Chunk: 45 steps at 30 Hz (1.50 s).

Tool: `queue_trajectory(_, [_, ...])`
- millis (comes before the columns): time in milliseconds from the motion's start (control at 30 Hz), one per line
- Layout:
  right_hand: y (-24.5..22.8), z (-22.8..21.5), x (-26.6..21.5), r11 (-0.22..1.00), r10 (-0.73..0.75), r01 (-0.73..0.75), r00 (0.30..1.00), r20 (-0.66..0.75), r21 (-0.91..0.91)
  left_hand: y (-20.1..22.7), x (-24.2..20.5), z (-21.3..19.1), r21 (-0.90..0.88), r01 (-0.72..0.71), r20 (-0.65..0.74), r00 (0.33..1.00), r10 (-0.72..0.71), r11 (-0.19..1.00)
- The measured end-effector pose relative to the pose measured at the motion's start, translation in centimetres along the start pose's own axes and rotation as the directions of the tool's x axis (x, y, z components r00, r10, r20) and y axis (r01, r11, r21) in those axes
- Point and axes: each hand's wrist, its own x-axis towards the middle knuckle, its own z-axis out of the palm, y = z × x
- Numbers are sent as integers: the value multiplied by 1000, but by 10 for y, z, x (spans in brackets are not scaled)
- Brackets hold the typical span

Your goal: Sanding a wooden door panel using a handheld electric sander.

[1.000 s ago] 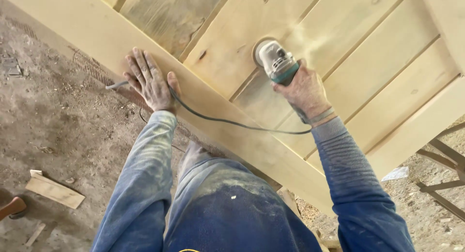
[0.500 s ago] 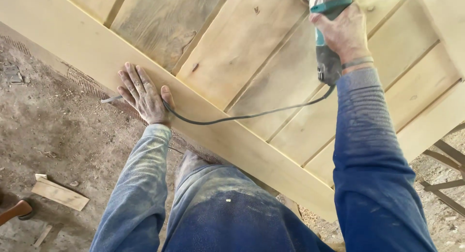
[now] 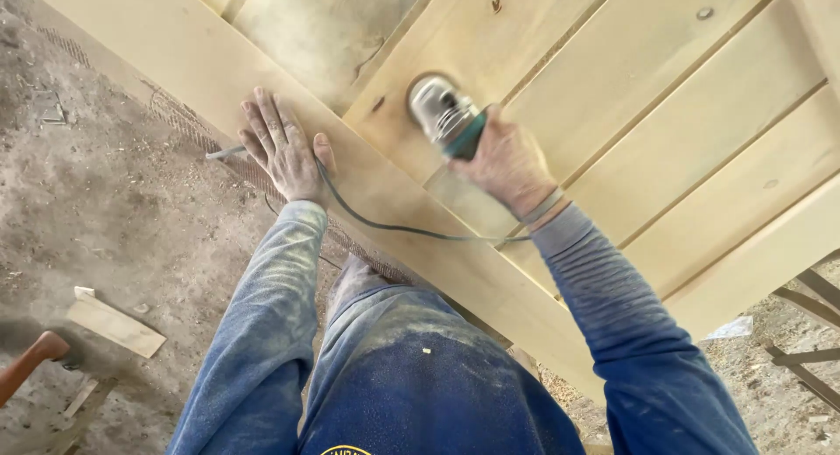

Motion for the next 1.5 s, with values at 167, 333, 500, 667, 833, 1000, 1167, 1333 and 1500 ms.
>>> queue_trajectory(167, [-26,11,-22,990,-67,86,985,159,-113,4,1,-7,-37,-5,-23,1000,5,999])
queue_trajectory(333, [4,-4,-13,992,-94,101,991,100,-73,-2,5,0,-27,0,-14,1000,-1,1000])
queue_trajectory(500, [63,-45,21,996,87,-87,996,5,4,-6,3,9,9,-9,-48,999,9,1000])
queue_trajectory(667, [111,-53,58,995,56,-24,943,-329,101,-4,3,5,-16,-3,-17,1000,3,1000])
queue_trajectory(833, [27,-37,40,997,25,-12,984,-176,76,1,4,-6,-30,12,15,1000,-12,999])
queue_trajectory(1000, [-25,-2,21,996,21,-11,993,117,-84,-3,1,2,-36,-45,-65,997,43,998])
queue_trajectory(1167, [-36,14,27,949,-189,234,958,215,-211,4,2,-11,-45,-13,15,1000,14,999])
queue_trajectory(1333, [-28,-26,55,954,-120,173,968,220,-244,14,13,-6,2,-130,240,963,125,992])
queue_trajectory(1500, [20,-69,88,963,-33,74,987,157,-261,51,0,25,254,-606,65,788,612,754])
